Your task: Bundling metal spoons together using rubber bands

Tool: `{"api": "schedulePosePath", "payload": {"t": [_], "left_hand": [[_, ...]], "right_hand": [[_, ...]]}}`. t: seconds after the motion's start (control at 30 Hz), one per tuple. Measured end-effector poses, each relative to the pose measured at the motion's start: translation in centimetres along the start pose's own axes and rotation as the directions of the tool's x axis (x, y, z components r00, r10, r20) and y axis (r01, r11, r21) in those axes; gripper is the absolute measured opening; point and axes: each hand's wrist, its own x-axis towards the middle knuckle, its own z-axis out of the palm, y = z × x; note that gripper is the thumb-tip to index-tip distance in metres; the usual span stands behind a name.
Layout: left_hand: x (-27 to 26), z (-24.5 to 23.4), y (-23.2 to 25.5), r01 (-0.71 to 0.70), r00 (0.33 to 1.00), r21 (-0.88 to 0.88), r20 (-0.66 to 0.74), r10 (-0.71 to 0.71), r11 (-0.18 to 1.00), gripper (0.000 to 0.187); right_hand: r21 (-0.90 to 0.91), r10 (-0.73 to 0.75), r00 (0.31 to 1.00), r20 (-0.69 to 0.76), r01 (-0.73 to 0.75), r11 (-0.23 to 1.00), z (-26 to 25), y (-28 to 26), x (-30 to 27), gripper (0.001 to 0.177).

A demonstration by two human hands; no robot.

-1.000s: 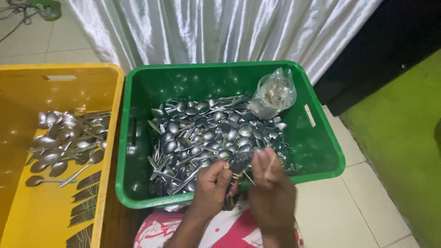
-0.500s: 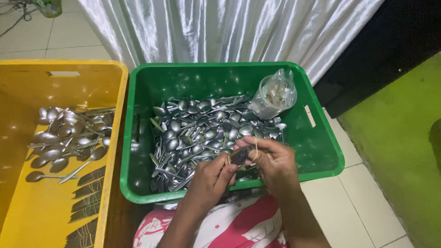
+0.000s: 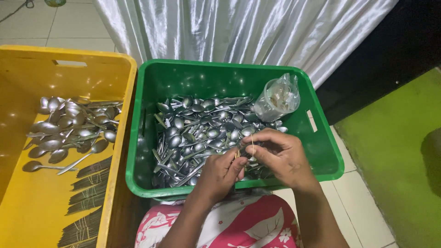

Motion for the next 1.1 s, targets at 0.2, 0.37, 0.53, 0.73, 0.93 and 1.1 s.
{"api": "schedulePosePath", "payload": {"t": [0.2, 0.37, 0.53, 0.73, 0.93, 1.1], "left_hand": [[-0.2, 0.8, -1.3, 0.027, 1.000, -0.068, 0.012, -0.026, 0.997, 0.036], [0.0, 0.7, 0.1, 0.042, 0.999, -0.139, 0.036, -0.038, 0.989, 0.026], [0.4, 0.7, 1.3, 0.005, 0.998, -0.076, 0.070, 0.000, 0.997, 0.021], [0.6, 1.0, 1.9, -0.059, 0.991, 0.080, 0.126, 0.048, 0.995, 0.032], [0.2, -0.8, 0.8, 0.133, 0.940, 0.311, 0.262, -0.219, 0.941, 0.046], [-0.4, -0.6, 0.7, 0.258, 0.838, 0.459, 0.331, -0.433, 0.850, 0.076]], "right_hand": [[-0.091, -0.059, 0.997, 0.043, 0.063, 0.994, -1.3, -0.1, 0.0, 0.013], [-0.138, -0.041, 0.993, 0.106, 0.055, 0.989, -3.0, -0.4, -0.3, 0.010], [-0.279, 0.008, 0.973, 0.231, 0.059, 0.958, -4.2, -3.4, 0.1, 0.006], [-0.351, 0.154, 0.962, 0.227, -0.067, 0.934, -5.4, -3.9, -0.8, 0.013], [-0.345, 0.317, 0.937, 0.145, -0.253, 0.904, -6.5, -1.1, -2.8, 0.019], [-0.228, 0.357, 0.930, 0.091, -0.329, 0.916, -7.4, 2.2, -5.0, 0.019]]}}
